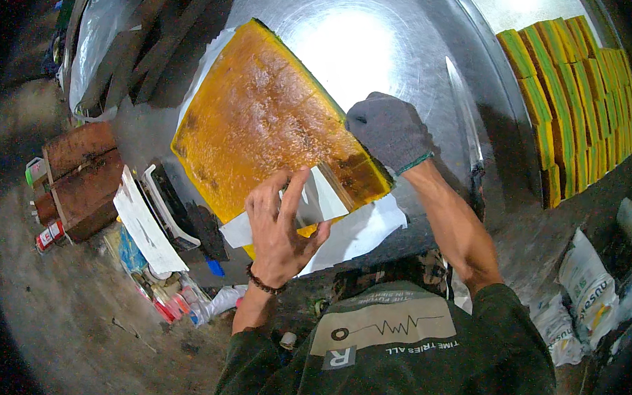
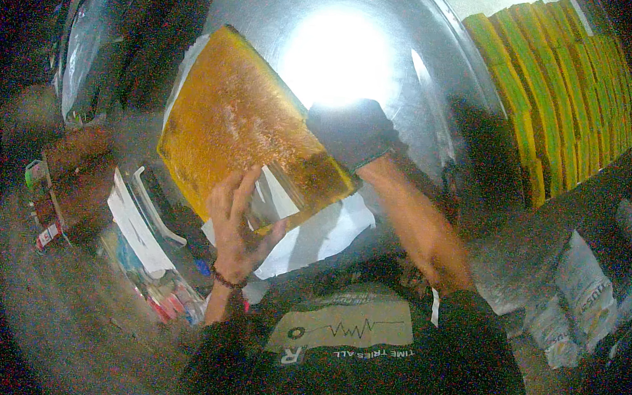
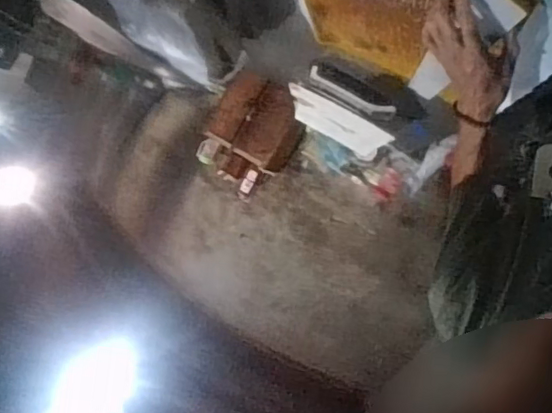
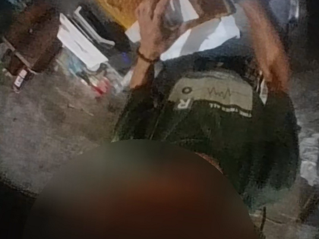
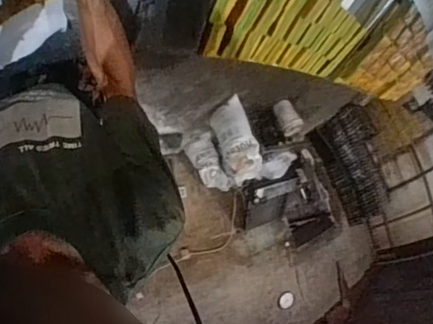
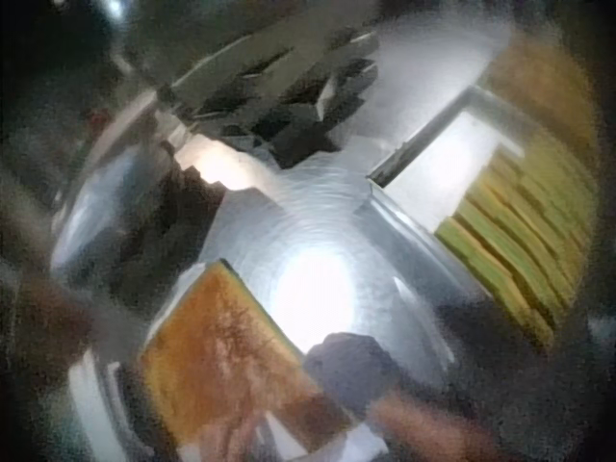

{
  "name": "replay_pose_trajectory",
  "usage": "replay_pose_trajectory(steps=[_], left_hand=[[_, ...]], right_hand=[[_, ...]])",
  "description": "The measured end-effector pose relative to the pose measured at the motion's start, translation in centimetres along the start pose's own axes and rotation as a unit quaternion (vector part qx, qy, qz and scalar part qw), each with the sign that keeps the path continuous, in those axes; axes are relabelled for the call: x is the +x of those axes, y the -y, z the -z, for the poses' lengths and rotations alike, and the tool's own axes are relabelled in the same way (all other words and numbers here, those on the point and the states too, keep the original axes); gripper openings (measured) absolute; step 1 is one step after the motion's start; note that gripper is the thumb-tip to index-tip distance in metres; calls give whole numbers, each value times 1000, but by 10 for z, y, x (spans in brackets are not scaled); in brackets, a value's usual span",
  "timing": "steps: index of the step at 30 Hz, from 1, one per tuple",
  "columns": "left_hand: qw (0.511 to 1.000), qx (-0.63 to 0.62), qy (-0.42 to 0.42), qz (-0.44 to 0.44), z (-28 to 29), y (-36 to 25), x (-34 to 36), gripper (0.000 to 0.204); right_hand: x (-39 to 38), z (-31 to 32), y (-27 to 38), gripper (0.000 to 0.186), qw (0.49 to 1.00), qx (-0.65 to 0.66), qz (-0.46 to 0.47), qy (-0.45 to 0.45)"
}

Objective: The person uses a knife and a straightedge to cut a large yellow sheet on a metal table. They repeatedly align the straightedge, score the sheet, and separate cut strips, which are stacked to the side.

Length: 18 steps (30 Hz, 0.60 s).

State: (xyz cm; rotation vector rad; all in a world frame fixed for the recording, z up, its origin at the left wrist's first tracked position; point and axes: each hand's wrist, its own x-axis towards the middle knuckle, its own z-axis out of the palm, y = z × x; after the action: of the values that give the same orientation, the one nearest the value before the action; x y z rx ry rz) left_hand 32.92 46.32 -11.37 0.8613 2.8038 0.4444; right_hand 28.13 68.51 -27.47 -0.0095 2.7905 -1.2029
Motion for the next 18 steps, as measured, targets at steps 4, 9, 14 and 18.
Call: replay_pose_trajectory(steps=[4, 9, 14, 18], left_hand=[[1000, -13, -6, 0, -2, 2, -2, 90], [1000, -20, -4, 2, -2, 4, -5, 90], [1000, -25, 1, 9, 0, 5, -8, 89], [1000, -20, 6, 15, 1, 3, -6, 89]], right_hand=[[5, -7, -4, 23, 999, 13, 45, 10], [16, 2, -5, 23, 997, 22, 50, 46], [33, 25, 6, 27, 972, 111, -122, 168], [45, 18, 9, 31, 987, 52, -52, 144]])
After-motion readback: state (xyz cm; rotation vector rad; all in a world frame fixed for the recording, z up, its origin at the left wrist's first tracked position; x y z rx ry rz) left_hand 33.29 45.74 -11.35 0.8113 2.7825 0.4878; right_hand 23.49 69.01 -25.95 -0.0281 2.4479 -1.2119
